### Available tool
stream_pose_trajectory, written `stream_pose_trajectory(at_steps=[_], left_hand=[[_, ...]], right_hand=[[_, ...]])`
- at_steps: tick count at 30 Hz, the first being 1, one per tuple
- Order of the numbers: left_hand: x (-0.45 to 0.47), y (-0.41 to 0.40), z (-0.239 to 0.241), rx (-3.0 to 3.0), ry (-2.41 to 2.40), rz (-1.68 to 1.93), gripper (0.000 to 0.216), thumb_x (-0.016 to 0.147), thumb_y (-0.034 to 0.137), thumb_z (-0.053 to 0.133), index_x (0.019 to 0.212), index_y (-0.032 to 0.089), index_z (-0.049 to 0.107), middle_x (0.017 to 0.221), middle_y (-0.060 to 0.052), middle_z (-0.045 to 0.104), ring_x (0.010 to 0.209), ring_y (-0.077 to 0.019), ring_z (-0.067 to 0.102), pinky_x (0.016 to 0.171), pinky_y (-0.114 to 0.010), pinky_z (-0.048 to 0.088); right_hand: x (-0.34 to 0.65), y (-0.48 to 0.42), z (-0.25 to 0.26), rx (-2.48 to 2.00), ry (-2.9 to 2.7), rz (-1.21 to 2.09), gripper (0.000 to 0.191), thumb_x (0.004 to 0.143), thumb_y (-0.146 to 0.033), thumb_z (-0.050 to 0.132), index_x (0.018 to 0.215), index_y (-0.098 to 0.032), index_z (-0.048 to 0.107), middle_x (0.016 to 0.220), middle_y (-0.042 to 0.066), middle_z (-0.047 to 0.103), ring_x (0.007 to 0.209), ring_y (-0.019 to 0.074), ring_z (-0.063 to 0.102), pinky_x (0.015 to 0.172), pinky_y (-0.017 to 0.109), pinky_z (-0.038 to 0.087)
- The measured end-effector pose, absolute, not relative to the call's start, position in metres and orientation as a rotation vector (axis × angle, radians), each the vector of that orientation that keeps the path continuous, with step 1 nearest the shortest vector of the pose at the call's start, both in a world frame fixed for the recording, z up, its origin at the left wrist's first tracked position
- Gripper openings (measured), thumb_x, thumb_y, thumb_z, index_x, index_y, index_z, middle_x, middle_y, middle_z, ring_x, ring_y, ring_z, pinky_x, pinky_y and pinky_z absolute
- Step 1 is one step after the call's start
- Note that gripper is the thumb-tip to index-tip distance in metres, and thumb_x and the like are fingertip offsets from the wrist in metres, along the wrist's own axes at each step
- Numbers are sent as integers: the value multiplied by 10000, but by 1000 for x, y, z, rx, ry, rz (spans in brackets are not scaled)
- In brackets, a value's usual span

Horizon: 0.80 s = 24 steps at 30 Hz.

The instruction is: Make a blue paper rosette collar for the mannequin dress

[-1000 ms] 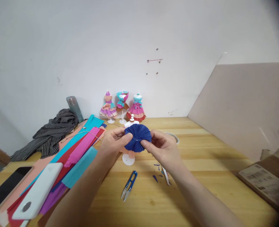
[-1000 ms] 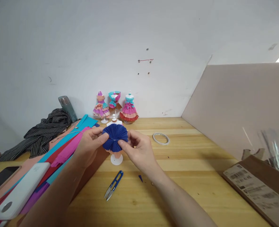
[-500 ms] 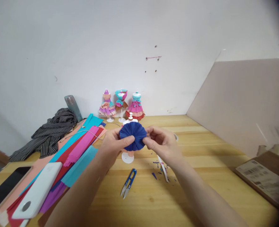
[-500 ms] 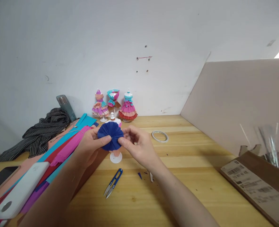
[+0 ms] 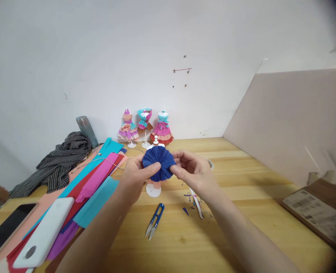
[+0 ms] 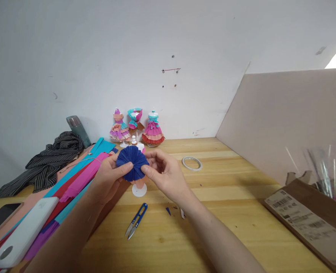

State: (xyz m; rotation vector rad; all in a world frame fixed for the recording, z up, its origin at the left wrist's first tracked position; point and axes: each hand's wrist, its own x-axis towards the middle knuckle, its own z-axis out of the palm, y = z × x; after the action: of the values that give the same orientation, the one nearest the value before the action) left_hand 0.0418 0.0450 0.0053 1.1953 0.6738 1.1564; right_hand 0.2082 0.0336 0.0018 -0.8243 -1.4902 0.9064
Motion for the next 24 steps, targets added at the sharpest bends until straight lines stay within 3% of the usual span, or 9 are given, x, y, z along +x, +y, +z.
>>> stream_pose_trajectory(at_steps=[3, 6, 10, 16, 20, 24], left_hand=[[43, 45, 4, 1276, 677, 1121, 358, 661, 305, 803, 954, 114, 728, 757, -56, 712, 662, -158, 648, 669, -280, 533], [43, 45, 4, 1304, 697, 1131, 309, 674, 321, 789, 886, 104, 727, 670, -41, 684, 597, -146, 622, 624, -275, 515], [43, 49, 1, 1292, 717, 1172, 304, 683, 338, 778, 877, 110, 722, 682, -39, 683, 586, -135, 608, 572, -249, 495], [41, 53, 0, 1328, 716, 1175, 332, 649, 278, 798, 933, 125, 716, 756, -34, 701, 670, -154, 634, 651, -275, 535], [39, 51, 4, 1348, 733, 1141, 366, 617, 254, 819, 943, 124, 716, 769, -39, 707, 681, -157, 640, 652, -270, 538], [39, 51, 4, 1288, 716, 1191, 329, 633, 343, 808, 864, 120, 734, 722, -40, 706, 628, -150, 629, 614, -267, 523]], right_hand=[[208, 34, 1, -826, -1486, 912, 238, 696, -356, 721, 825, -178, 630, 658, 2, 618, 578, 131, 551, 536, 259, 470], [206, 35, -1, -852, -1516, 882, 197, 710, -343, 710, 675, -174, 614, 521, -38, 517, 457, 86, 435, 427, 217, 379], [202, 35, -2, -797, -1535, 977, 201, 704, -358, 715, 730, -171, 647, 550, -27, 548, 438, 77, 422, 388, 204, 358], [202, 38, -1, -803, -1519, 1045, 247, 667, -372, 748, 782, -170, 664, 609, -12, 588, 487, 91, 480, 412, 207, 393], [202, 39, -3, -843, -1476, 1024, 263, 655, -404, 761, 726, -174, 656, 538, -31, 550, 447, 85, 452, 381, 205, 363], [199, 38, -5, -842, -1444, 942, 239, 669, -385, 748, 663, -179, 626, 496, -42, 520, 416, 79, 422, 372, 211, 358]])
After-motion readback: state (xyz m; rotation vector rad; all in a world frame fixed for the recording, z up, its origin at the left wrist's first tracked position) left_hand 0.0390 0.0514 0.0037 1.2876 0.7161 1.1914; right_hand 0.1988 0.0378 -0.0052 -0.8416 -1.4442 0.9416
